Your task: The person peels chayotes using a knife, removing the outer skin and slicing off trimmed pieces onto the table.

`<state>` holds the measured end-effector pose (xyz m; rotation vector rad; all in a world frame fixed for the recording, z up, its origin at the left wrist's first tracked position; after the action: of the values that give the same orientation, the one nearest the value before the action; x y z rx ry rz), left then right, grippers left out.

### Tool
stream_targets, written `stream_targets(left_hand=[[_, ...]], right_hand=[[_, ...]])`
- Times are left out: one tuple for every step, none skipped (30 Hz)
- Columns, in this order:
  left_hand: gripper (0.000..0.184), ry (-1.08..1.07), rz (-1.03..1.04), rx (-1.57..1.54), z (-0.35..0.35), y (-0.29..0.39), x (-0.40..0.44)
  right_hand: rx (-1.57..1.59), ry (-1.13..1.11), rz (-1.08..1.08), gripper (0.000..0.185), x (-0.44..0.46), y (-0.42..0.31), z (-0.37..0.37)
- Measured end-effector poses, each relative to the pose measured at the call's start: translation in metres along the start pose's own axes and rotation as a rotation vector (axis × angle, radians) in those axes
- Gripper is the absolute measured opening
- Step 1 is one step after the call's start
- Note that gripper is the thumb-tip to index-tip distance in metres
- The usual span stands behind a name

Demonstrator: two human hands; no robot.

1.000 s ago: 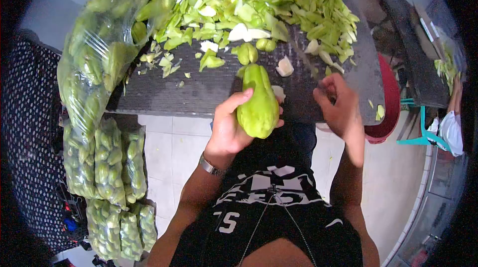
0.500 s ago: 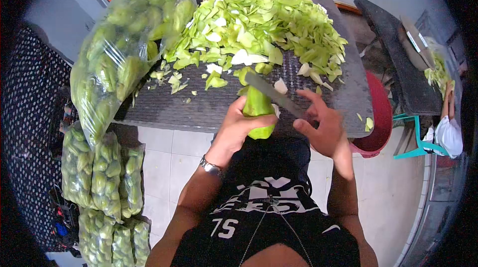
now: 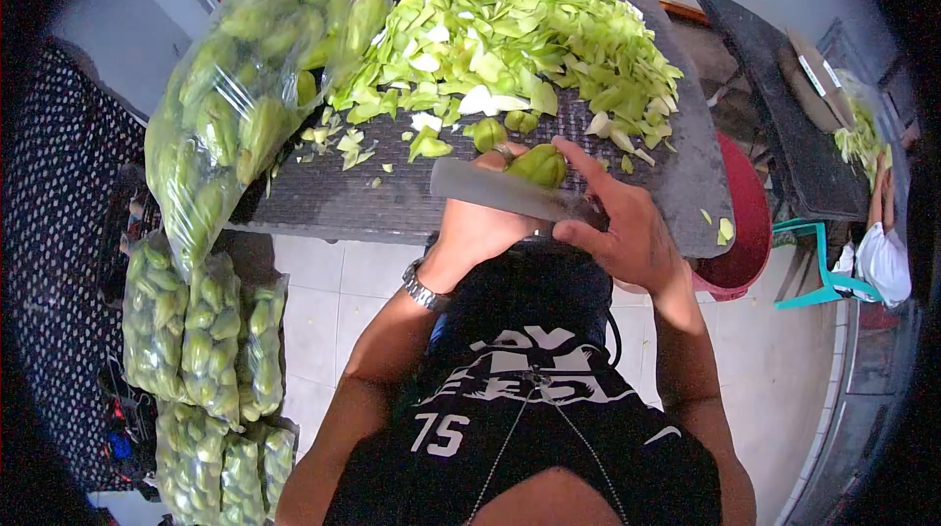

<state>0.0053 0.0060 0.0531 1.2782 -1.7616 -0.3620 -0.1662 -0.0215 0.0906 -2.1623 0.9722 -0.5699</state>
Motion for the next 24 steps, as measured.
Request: stream_targets(left_hand=[[0.043,0.007,-0.018,-0.035,0.000,0.001,0.001],[0.043,0.039,-0.033,-0.055,0.002,-0.003,0.000],[0.042,0.070,-0.048,-0.074,0.005,-0.007,0.000],[0.042,0.098,-0.067,-0.094,0.006,-0.011,-0.002],[0.041,0.100,-0.043,-0.039,0.007,-0.011,-0.002],[0.040,0.100,-0.017,0.017,0.007,-0.008,0.001],[0.039,0.098,0.005,0.071,0.006,-0.005,0.002],[0.039,0.068,-0.017,0.059,0.005,-0.003,0.004],[0.040,0.040,-0.039,0.046,0.002,0.001,0.007],[0.043,0.033,-0.036,0.034,0.001,0.002,0.009],[0.047,0.027,-0.034,0.022,0.001,0.002,0.010],[0.053,0.044,-0.001,0.014,0.001,-0.001,0.013],[0.060,0.058,0.031,0.004,0.002,-0.002,0.015],[0.058,0.042,-0.016,0.027,0.004,-0.006,0.015],[0.056,0.024,-0.063,0.050,0.006,-0.008,0.014],[0.054,0.009,-0.111,0.074,0.009,-0.010,0.012],[0.055,0.049,-0.057,0.040,0.012,-0.001,0.013],[0.056,0.089,-0.001,0.005,0.017,0.012,0.015],[0.057,0.130,0.052,-0.030,0.015,0.027,0.016],[0.057,0.109,-0.014,-0.045,0.009,0.033,0.021],[0.056,0.104,-0.145,-0.232,0.010,0.015,0.024],[0.056,0.090,-0.290,-0.424,0.015,-0.007,0.022],[0.055,0.077,-0.432,-0.617,0.020,-0.026,0.018],[0.047,0.113,-0.488,-0.938,0.020,-0.033,0.016]], right_hand=[[-0.004,0.016,-0.008,0.086,0.002,0.002,0.001],[-0.019,0.045,-0.047,0.085,0.004,0.003,0.001],[-0.033,0.075,-0.085,0.085,0.007,0.003,0.001],[-0.045,0.103,-0.119,0.084,0.008,0.003,0.001],[-0.042,0.078,-0.102,0.084,0.011,0.004,0.001],[-0.040,0.056,-0.084,0.083,0.015,0.005,0.000],[-0.035,0.031,-0.062,0.082,0.017,0.008,0.000],[-0.033,0.019,-0.063,0.082,0.020,0.010,0.000],[-0.031,0.008,-0.065,0.081,0.022,0.014,-0.001],[-0.028,-0.007,-0.065,0.080,0.024,0.017,0.000],[-0.001,-0.004,-0.069,0.077,0.026,0.019,0.000],[0.027,0.001,-0.076,0.074,0.030,0.020,0.000],[0.056,0.006,-0.079,0.072,0.033,0.021,-0.001],[0.081,-0.006,-0.051,0.068,0.036,0.024,-0.002],[0.107,-0.019,-0.022,0.064,0.040,0.027,-0.003],[0.131,-0.032,0.004,0.060,0.044,0.030,-0.004],[0.134,-0.006,0.088,0.058,0.052,0.041,-0.008],[0.136,0.023,0.171,0.055,0.060,0.055,-0.012],[0.137,0.048,0.253,0.053,0.063,0.071,-0.014],[0.102,0.059,0.197,0.054,0.066,0.083,-0.013],[0.106,0.047,0.252,0.054,0.068,0.085,-0.016],[0.115,0.027,0.321,0.055,0.062,0.086,-0.015],[0.091,0.038,0.368,0.053,0.060,0.093,-0.016],[0.068,0.048,0.416,0.053,0.058,0.100,-0.016]])
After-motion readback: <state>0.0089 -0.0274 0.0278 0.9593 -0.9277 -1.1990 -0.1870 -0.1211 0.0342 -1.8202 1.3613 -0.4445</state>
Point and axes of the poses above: each hand's wrist, its own x-axis towards the middle knuckle, its own z-axis out of the palm, y = z × x, the point moved 6 cm from there along x, towards the middle knuckle, and after that the axes turned 9 degrees about z, right-handed, at the moved point
